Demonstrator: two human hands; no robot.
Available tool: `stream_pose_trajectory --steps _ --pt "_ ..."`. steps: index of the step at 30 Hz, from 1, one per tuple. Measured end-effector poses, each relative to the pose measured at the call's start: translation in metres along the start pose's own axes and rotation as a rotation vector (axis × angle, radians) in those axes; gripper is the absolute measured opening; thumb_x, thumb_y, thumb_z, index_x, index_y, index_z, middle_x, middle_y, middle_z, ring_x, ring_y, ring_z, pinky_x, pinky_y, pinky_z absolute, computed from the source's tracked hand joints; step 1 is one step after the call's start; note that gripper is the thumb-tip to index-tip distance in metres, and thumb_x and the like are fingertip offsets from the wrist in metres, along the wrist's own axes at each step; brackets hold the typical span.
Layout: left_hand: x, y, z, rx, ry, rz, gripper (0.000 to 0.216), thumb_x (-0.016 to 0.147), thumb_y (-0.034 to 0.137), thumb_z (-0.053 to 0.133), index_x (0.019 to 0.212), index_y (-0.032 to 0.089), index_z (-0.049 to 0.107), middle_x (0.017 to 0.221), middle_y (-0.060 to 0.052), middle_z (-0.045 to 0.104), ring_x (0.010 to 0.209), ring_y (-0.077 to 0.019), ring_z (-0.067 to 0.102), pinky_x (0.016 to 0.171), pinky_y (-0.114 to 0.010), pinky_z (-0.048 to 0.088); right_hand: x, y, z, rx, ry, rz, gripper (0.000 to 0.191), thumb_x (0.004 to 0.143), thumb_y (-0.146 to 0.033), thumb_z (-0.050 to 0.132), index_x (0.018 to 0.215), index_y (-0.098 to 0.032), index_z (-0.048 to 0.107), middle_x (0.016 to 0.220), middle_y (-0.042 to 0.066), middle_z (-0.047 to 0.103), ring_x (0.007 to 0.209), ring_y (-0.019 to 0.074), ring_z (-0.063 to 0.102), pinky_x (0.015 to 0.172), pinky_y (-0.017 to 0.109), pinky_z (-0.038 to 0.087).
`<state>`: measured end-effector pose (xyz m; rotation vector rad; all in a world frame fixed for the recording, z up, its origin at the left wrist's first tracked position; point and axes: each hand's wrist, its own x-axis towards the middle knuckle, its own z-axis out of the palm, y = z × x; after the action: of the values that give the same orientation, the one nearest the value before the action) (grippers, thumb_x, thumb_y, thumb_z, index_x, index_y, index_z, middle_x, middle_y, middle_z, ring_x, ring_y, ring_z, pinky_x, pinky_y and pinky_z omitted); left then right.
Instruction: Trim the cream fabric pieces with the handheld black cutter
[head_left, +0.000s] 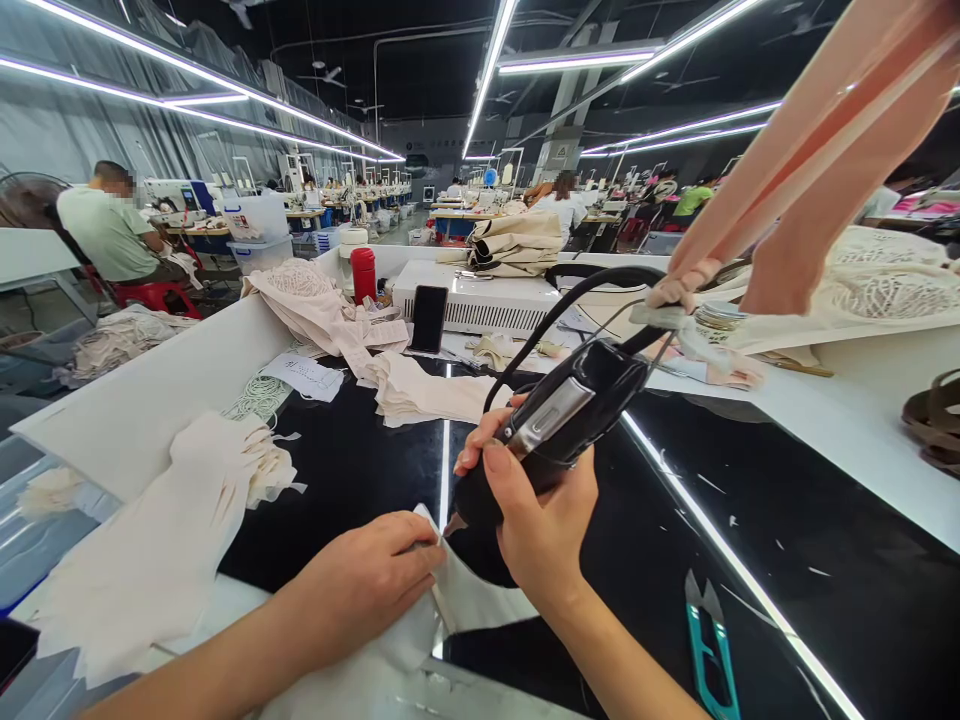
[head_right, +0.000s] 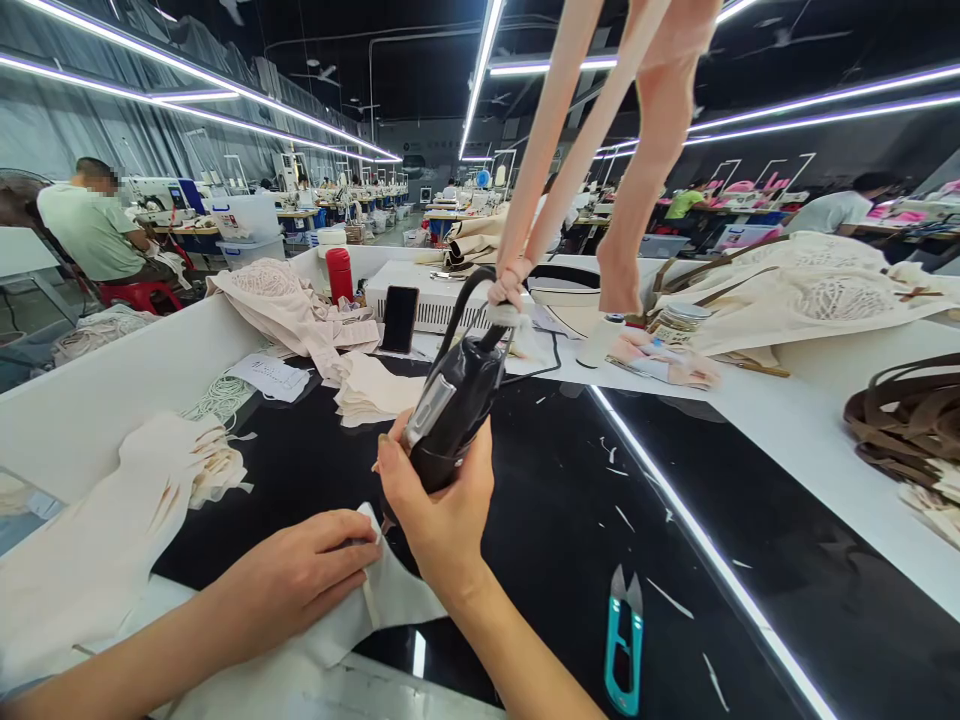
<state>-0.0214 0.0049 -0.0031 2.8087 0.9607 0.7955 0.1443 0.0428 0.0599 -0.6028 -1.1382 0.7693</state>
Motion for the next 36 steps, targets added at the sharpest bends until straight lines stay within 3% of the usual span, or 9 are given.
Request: stream_pose_trajectory --steps 7,29,36 --pt "0.000 0.000 -0.001 0.001 0.010 0.010 0.020 0.107 0.017 0.047 0.116 0.018 0.065 0.111 -0.007 0.068 0.098 -0.0181 0.070 0.087 -0.028 0.064 -0.003 0.001 0.000 -0.035 0.002 -0.019 0.022 0.086 -0.022 0.073 0.099 -0.027 0.056 0.077 -0.007 0.067 0.057 0.0115 0.064 0.054 0.027 0.058" --pt "0.000 -0.001 -0.006 -0.001 -0.085 -0.041 0.021 0.106 0.017 0.048 0.114 0.020 0.068 0.116 -0.006 0.068 0.101 -0.0175 0.069 0.091 -0.026 0.060 -0.007 -0.009 -0.010 -0.033 0.006 -0.003 0.022 0.086 -0.022 0.074 0.099 -0.028 0.057 0.079 -0.007 0.067 0.058 0.0113 0.064 0.055 0.026 0.058" --pt "0.008 0.005 -0.009 0.043 0.027 0.067 0.019 0.107 0.016 0.047 0.110 0.015 0.065 0.110 -0.009 0.068 0.108 -0.0200 0.067 0.100 -0.033 0.059 -0.012 -0.028 -0.032 -0.041 0.050 0.011 0.032 0.084 -0.034 0.081 0.107 -0.028 0.059 0.080 -0.005 0.067 0.059 0.0132 0.064 0.055 0.028 0.057"
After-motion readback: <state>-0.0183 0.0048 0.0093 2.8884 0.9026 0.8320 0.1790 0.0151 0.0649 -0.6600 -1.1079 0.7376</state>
